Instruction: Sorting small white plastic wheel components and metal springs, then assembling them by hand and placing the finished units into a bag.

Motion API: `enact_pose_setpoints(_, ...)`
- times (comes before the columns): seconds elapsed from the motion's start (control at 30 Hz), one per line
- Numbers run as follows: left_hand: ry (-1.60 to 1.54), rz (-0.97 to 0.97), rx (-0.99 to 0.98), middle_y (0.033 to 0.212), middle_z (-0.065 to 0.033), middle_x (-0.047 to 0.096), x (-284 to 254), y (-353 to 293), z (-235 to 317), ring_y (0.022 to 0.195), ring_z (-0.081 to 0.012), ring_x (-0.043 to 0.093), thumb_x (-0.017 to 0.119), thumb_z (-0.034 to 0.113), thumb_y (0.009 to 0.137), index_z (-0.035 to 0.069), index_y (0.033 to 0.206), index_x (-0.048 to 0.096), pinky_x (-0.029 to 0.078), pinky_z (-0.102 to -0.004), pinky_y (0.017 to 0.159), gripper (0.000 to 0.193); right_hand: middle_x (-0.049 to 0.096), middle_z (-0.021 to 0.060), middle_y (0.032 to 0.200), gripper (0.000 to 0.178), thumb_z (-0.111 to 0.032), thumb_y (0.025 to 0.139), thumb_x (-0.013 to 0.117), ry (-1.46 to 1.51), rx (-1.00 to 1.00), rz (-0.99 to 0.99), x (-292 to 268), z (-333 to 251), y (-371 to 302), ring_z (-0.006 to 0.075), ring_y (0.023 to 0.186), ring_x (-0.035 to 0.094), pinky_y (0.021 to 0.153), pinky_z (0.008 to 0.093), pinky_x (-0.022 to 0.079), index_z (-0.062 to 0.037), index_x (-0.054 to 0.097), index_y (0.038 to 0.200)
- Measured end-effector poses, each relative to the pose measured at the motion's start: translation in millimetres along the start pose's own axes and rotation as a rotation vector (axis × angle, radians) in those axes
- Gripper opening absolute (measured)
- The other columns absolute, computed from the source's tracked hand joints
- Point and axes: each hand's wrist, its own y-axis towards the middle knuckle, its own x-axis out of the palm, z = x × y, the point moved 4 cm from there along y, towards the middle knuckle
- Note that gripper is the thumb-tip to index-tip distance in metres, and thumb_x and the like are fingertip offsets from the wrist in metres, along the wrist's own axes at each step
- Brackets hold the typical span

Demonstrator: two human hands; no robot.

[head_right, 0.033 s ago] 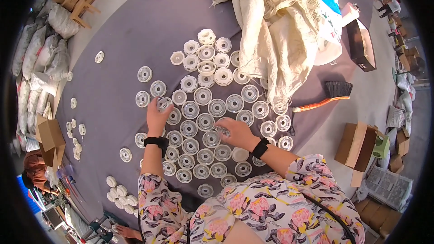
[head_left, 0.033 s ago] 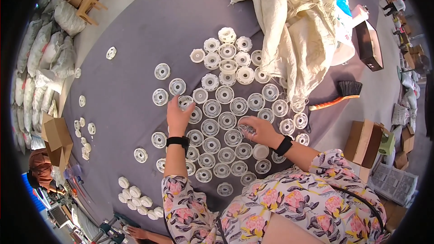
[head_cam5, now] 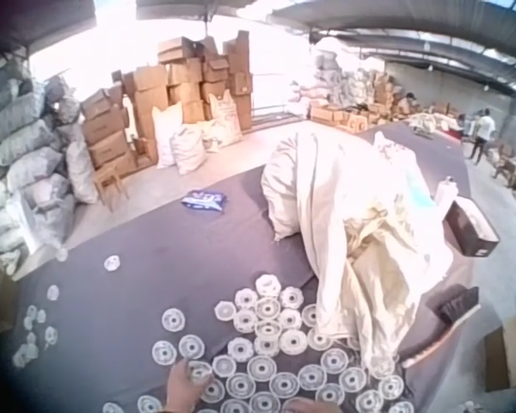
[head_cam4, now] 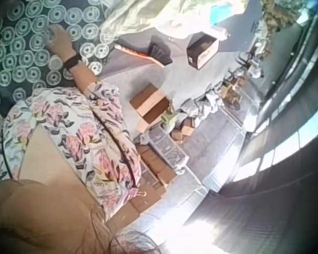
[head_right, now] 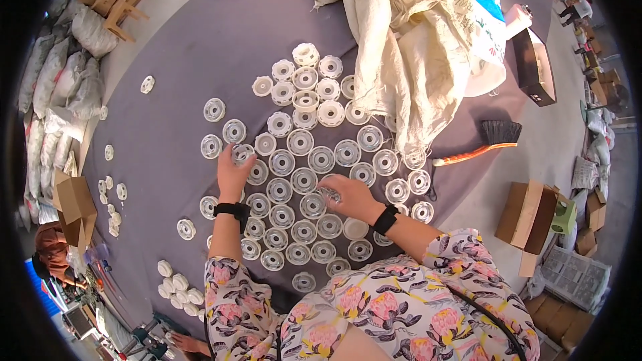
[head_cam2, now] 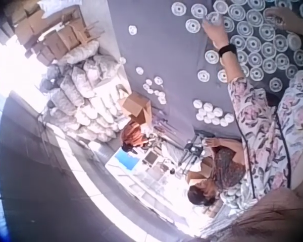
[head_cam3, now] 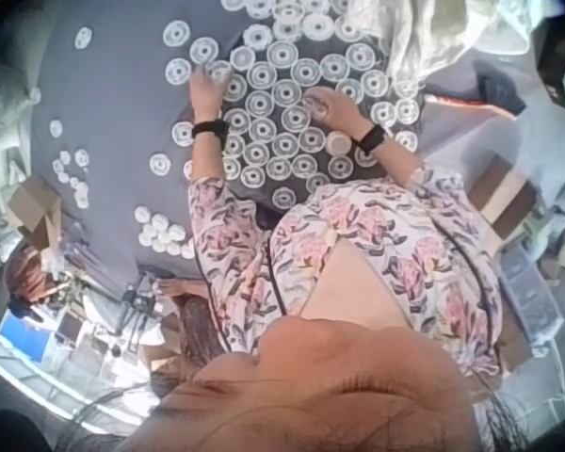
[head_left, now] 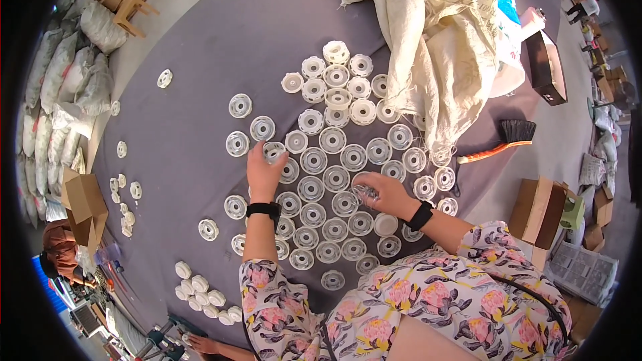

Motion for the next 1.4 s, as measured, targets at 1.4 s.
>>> enact_pose_setpoints(1.4,0.222,-0.091,0.448,0.113,-0.0137,0.050,48.1,26.7,80.8,0.105,-0.0329,0.047,0.065,0.008,0.061,0.011,0.122,0.046,0.040,-0.0421,0.087,0.064,0.059,0.0048,0.096,0.030,-0.014,0.082,0.063,0.704,0.473,0.003,8.9,55.5,-22.1,0.0109,0.086,0.054,0.076,0.0266,0.045,-0.0033,0.053,0.107)
